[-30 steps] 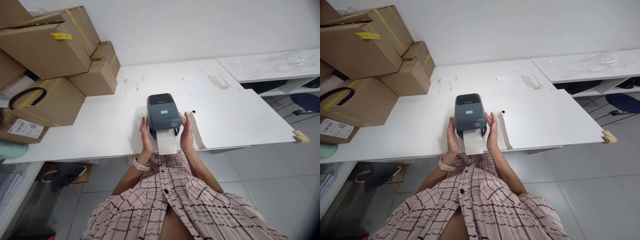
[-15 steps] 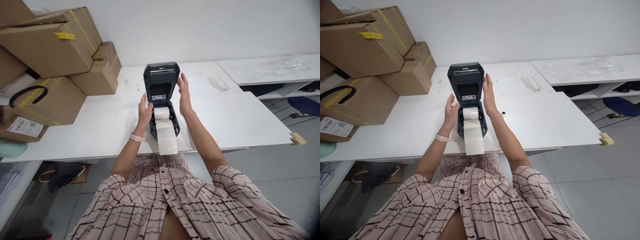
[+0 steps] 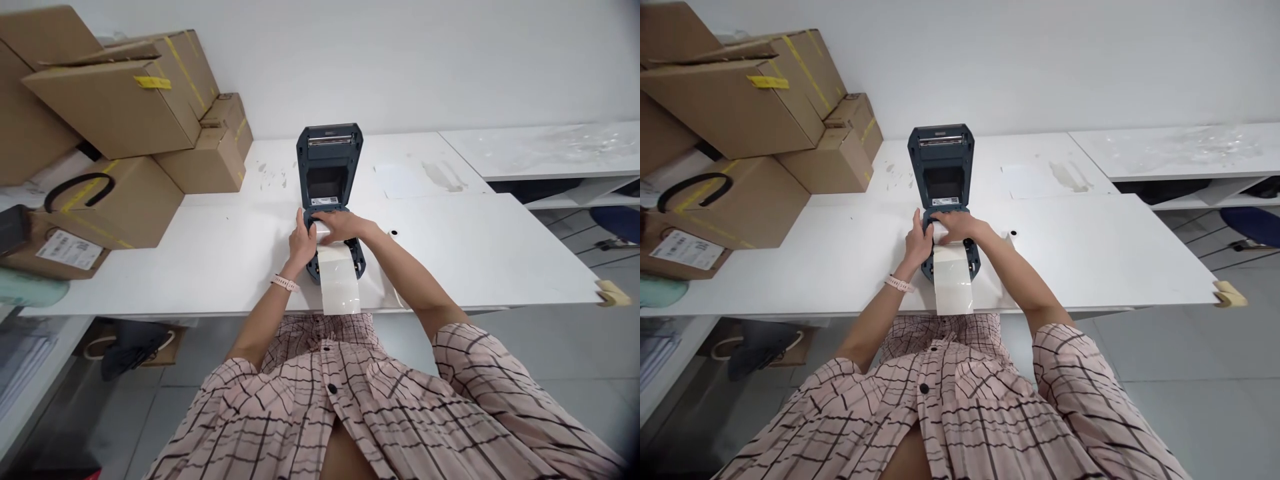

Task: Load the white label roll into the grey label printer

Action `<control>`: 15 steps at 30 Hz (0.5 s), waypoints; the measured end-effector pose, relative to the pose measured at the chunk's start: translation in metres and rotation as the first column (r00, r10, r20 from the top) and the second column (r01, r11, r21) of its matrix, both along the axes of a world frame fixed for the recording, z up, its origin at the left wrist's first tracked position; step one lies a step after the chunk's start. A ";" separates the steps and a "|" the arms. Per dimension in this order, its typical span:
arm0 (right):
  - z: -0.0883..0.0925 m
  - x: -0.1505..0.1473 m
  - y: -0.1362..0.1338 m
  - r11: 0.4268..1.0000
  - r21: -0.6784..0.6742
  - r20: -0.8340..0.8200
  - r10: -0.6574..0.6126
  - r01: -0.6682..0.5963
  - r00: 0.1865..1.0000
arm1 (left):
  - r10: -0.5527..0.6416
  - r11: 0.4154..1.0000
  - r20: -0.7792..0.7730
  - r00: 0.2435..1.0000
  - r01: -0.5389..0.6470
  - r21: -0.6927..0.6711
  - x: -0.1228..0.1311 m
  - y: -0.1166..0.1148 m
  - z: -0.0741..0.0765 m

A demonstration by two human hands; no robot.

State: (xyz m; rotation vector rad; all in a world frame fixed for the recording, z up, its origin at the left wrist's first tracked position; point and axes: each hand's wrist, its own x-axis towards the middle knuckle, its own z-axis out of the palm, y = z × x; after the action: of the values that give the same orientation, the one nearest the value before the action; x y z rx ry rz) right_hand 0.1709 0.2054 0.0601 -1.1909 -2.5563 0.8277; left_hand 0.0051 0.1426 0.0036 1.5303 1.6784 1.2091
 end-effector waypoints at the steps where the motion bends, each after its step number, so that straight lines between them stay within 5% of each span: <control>1: -0.003 -0.004 0.005 1.000 -0.025 0.008 -0.002 0.002 1.000 | -0.009 1.000 -0.016 1.000 0.009 0.000 0.001 0.000 0.001; 5: -0.003 -0.013 0.014 0.999 -0.023 0.043 0.031 -0.030 0.999 | -0.026 0.999 0.010 1.000 0.025 0.042 0.003 -0.001 0.004; 11: 0.031 -0.007 0.006 0.981 -0.031 0.087 0.191 -0.189 0.978 | -0.015 0.999 -0.127 0.992 0.008 -0.053 0.003 -0.005 0.011; 15: 0.056 0.024 0.000 0.973 -0.095 -0.187 0.190 -0.211 0.964 | -0.016 1.000 -0.072 0.997 0.015 -0.017 0.003 -0.007 0.008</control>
State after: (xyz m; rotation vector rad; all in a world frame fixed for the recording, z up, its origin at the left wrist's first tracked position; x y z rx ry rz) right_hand 0.1950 0.2055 0.1157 -0.8511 -2.5404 1.0849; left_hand 0.0078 0.1360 0.0118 1.5918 1.7151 1.1412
